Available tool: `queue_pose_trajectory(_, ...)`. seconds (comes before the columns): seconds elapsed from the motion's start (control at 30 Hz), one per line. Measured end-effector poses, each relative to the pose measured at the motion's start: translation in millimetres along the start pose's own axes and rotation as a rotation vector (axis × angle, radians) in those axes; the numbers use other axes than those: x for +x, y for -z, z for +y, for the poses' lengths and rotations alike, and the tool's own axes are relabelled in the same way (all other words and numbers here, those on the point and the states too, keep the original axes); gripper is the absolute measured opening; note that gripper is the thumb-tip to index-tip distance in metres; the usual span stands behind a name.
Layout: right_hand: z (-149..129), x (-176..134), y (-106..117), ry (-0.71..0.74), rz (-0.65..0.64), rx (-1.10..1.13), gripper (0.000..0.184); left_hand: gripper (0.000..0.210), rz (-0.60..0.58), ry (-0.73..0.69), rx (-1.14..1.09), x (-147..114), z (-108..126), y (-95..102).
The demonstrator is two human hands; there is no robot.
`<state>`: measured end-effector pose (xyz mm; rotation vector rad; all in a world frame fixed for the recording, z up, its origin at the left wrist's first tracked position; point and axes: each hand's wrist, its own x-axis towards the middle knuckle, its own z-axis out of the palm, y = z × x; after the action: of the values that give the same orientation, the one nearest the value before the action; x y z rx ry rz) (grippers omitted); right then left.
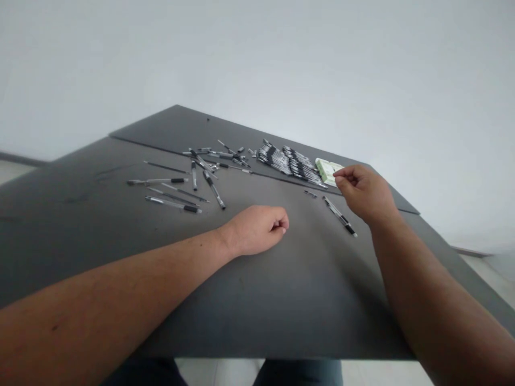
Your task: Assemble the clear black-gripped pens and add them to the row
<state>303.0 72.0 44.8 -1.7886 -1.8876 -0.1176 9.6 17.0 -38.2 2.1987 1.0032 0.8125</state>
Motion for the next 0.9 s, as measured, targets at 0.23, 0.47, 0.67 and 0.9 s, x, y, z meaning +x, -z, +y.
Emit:
queue_pose_trajectory(0.23,65,-9,-12,-0.116,-0.084,-0.134,0.032,0.011,-0.016,-0.011,0.003,-2,-1,2.7)
queue_pose_trajectory(0.47,81,-3,-12,-0.083,-0.273,-0.283,0.025,0.009,-0.053,0.018,0.029,-3,-1,5.6)
queue_pose_trajectory(0.67,73,-5,-15,-0.008,-0.503,-0.416,0.016,0.009,-0.063,0.032,0.039,-3,-2,5.7)
queue_pose_trajectory(0.9,62,-6,-16,-0.006,-0.57,-0.458,0.02,0.011,-0.083,0.02,0.061,-3,0,6.4)
